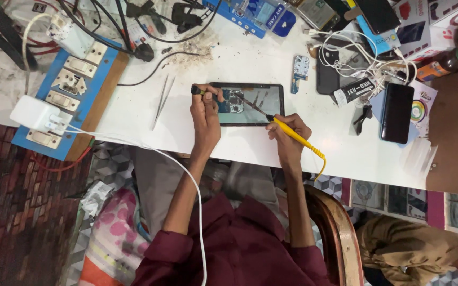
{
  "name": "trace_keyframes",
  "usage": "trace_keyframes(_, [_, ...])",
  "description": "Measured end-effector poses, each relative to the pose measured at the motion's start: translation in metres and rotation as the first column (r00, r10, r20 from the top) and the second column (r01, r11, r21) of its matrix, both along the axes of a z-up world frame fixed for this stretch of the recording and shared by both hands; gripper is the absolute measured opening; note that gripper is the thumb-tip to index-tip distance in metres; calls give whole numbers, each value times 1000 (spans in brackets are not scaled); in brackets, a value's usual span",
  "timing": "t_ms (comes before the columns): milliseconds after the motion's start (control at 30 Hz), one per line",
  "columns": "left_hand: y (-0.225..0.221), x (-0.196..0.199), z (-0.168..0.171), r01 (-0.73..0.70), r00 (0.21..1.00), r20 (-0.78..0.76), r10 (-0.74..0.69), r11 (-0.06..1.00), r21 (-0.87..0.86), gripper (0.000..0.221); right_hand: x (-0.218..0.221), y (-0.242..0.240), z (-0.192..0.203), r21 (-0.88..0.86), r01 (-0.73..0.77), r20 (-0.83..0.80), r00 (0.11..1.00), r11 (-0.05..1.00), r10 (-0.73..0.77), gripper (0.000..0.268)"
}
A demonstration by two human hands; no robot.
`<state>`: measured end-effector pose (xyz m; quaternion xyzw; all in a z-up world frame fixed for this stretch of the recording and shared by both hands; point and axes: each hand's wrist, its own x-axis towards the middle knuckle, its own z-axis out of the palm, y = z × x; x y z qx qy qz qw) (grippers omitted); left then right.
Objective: The person uses a soldering iron and a small tool to work on a circuit board placed on a tablet screen. They repeatedly apply heat and manipulate components on the board throughout the clip.
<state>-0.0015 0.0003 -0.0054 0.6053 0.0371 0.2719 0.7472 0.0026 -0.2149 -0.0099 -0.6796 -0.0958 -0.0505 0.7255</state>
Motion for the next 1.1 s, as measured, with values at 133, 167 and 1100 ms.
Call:
trace_keyframes(133, [0,0,-1,-2,1000,-1,2,1000,4,22,-2,1,2,-52,26,22,999,998,-25,6])
trace_keyframes(167, [0,0,0,3,1000,-3,-3,1000,-6,22,-2,1,3,-64,30,23,999,998,-29,6])
trace_keyframes(1100, [-1,1,-2,-8,1000,-10,7,998,-57,20,-2,1,5,159,158,32,986,975,-165,27])
